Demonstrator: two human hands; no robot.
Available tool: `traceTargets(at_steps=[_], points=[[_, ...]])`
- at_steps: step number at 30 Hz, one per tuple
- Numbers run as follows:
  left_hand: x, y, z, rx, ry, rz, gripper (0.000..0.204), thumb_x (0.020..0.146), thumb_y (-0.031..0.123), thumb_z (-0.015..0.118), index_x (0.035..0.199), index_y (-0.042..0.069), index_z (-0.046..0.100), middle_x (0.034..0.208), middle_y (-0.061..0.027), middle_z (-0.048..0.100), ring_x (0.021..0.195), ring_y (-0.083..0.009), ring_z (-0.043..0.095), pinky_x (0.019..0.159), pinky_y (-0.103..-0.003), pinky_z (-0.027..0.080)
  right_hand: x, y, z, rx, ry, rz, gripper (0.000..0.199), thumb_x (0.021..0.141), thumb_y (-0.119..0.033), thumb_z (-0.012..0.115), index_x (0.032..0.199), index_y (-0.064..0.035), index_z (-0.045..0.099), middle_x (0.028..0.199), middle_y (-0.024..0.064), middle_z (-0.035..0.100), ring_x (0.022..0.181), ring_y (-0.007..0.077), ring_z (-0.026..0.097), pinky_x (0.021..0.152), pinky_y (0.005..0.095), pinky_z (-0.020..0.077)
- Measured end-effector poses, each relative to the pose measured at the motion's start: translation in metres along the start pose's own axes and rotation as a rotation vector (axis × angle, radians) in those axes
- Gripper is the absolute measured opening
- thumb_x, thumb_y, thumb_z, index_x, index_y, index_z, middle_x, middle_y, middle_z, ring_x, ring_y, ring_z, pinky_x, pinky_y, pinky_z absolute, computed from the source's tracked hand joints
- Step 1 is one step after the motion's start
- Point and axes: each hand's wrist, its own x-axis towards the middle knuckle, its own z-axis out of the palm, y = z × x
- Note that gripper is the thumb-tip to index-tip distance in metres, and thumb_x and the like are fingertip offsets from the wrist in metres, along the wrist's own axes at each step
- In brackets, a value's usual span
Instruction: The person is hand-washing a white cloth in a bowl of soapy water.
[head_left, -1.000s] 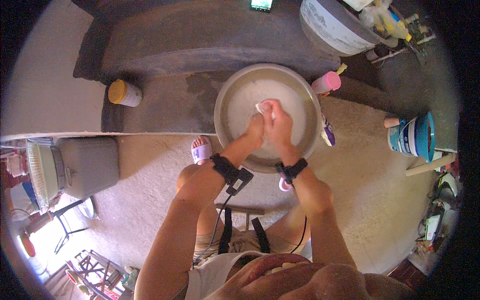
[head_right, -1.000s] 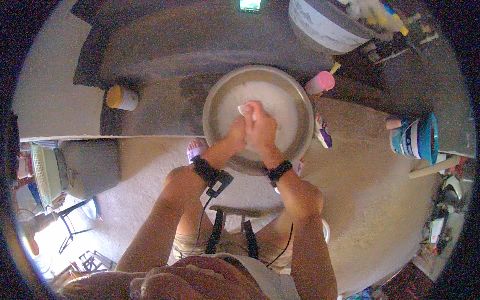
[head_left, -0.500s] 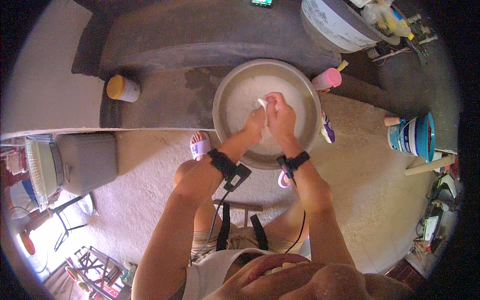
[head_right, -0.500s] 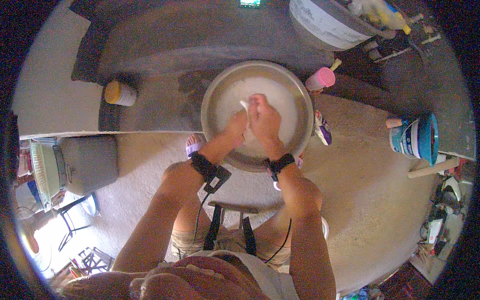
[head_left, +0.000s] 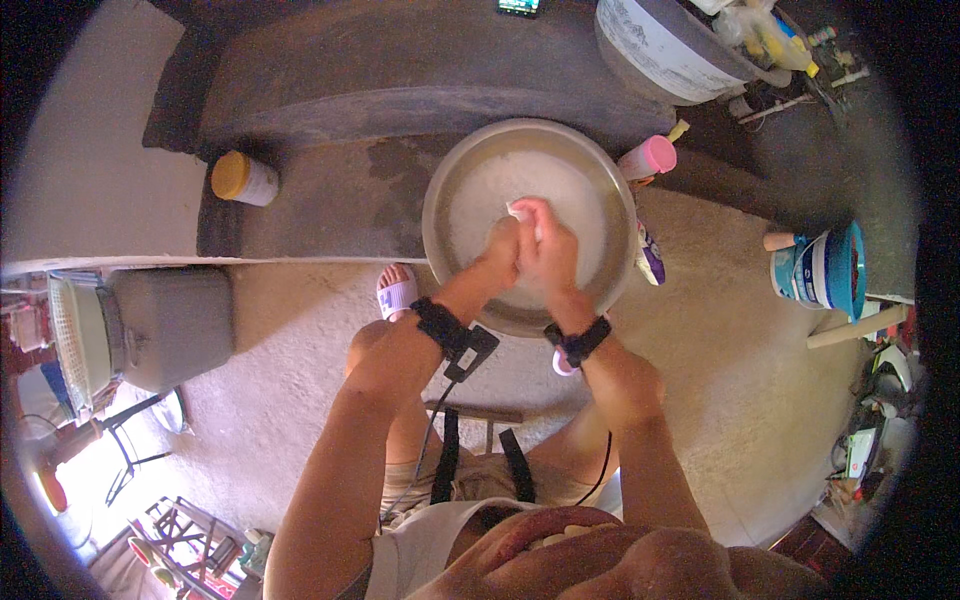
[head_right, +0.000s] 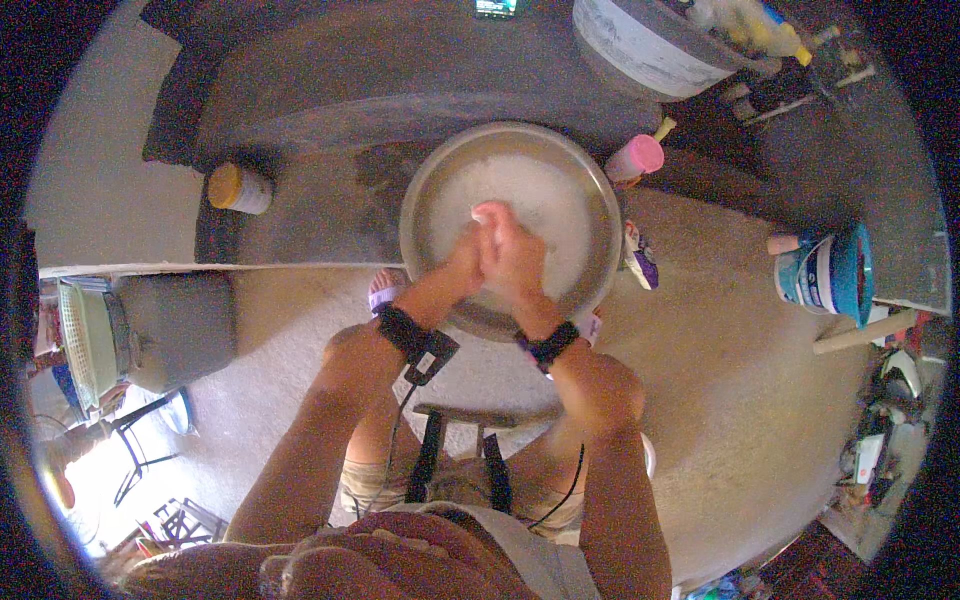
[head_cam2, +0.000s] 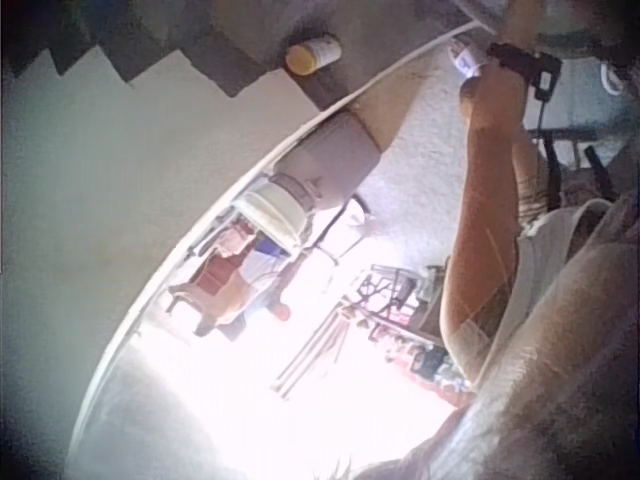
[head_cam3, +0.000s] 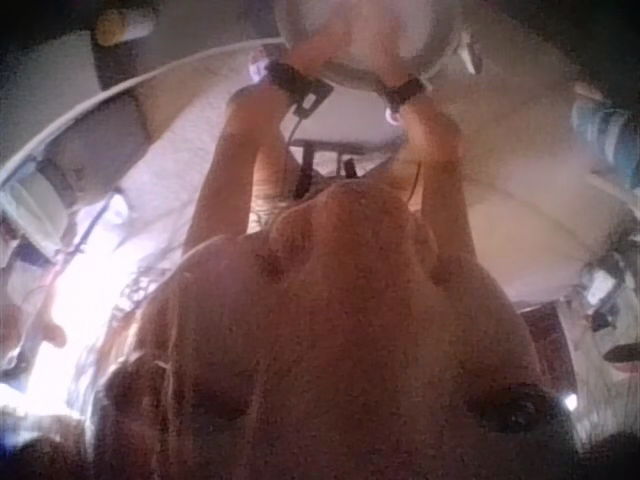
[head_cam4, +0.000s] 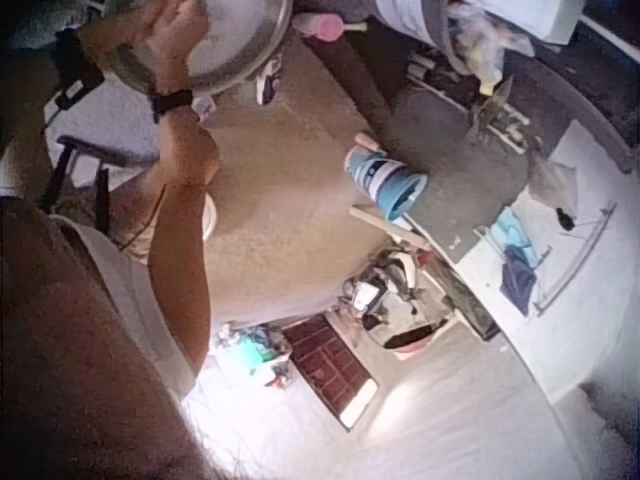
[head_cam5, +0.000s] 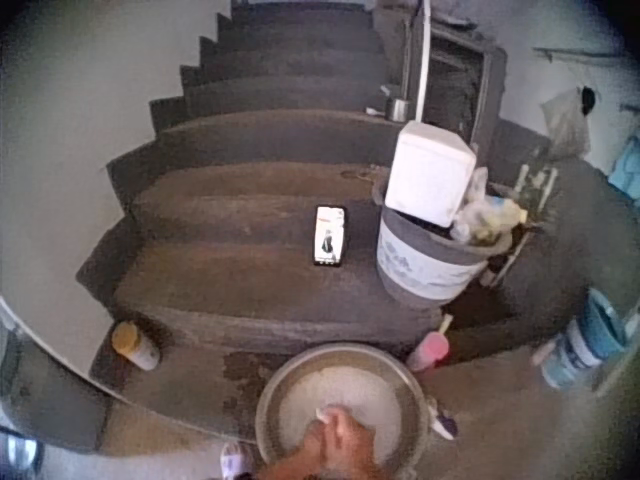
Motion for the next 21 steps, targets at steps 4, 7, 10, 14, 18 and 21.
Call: traceTargets(at_steps=[4, 7, 10, 14, 18, 21], points=[[-0.007, -0.006, -0.009, 0.357, -0.282, 0.736, 0.029, 0.091, 0.033, 0.04, 0.099, 0.011, 0.057, 0.089, -0.0062, 0.06, 0.076, -0.0189, 0.06, 0.063, -0.033, 0.049, 0.004, -0.007, -0.008, -0.027, -0.001, -0.108, 0.013, 0.092, -0.019, 0.046, 0.097, -0.0112, 0.056, 0.073, 0.0126, 0.062, 0.06, 0.0264, 0.062, 0.053, 0.0345, 0.0453], [-0.014, 0.0, 0.021, 0.635, -0.197, 0.449, 0.027, 0.092, 0.031, 0.038, 0.098, 0.011, 0.055, 0.09, -0.0069, 0.059, 0.079, -0.019, 0.059, 0.065, -0.033, 0.049, 0.017, 0.025, -0.032, -0.218, -0.102, 0.373, 0.014, 0.092, -0.019, 0.047, 0.097, -0.0101, 0.056, 0.079, 0.0129, 0.064, 0.067, 0.0259, 0.064, 0.058, 0.0331, 0.0475], [0.011, -0.007, 0.016, -0.036, 0.006, -0.197, 0.033, 0.073, 0.016, 0.066, 0.102, 0.005, 0.056, 0.095, -0.0148, 0.06, 0.091, -0.0297, 0.058, 0.077, -0.04, 0.046, 0.0, 0.015, -0.015, -0.097, 0.02, 0.088, 0.018, 0.094, -0.027, 0.041, 0.098, -0.0156, 0.054, 0.071, 0.0116, 0.062, 0.062, 0.0321, 0.061, 0.056, 0.0422, 0.0464], [0.021, -0.021, -0.022, 0.591, -0.176, 0.283, 0.026, 0.082, 0.025, 0.052, 0.1, 0.007, 0.056, 0.091, -0.0126, 0.059, 0.085, -0.027, 0.058, 0.071, -0.04, 0.047, 0.006, 0.004, -0.01, 0.017, 0.05, -0.091, 0.017, 0.093, -0.027, 0.042, 0.097, -0.0151, 0.054, 0.07, 0.0112, 0.062, 0.063, 0.032, 0.062, 0.056, 0.0411, 0.0465], [0.022, -0.029, 0.005, 2.551, 0.605, 0.573, 0.025, 0.08, 0.023, 0.054, 0.099, 0.006, 0.056, 0.092, -0.014, 0.059, 0.084, -0.0287, 0.058, 0.07, -0.039, 0.047, 0.014, 0.006, -0.018, -0.029, -0.039, 0.21, 0.015, 0.092, -0.025, 0.045, 0.097, -0.0143, 0.055, 0.071, 0.0109, 0.062, 0.064, 0.031, 0.062, 0.057, 0.04, 0.0468], [0.027, -0.034, 0.017, 3.612, 2.384, -0.436, 0.026, 0.09, 0.026, 0.038, 0.098, 0.009, 0.055, 0.089, -0.0059, 0.057, 0.078, -0.0196, 0.057, 0.066, -0.035, 0.046, 0.007, -0.008, 0.005, -0.031, -0.01, -0.026, 0.014, 0.092, -0.024, 0.045, 0.097, -0.0139, 0.054, 0.07, 0.0118, 0.062, 0.062, 0.0316, 0.061, 0.055, 0.0416, 0.0458]])
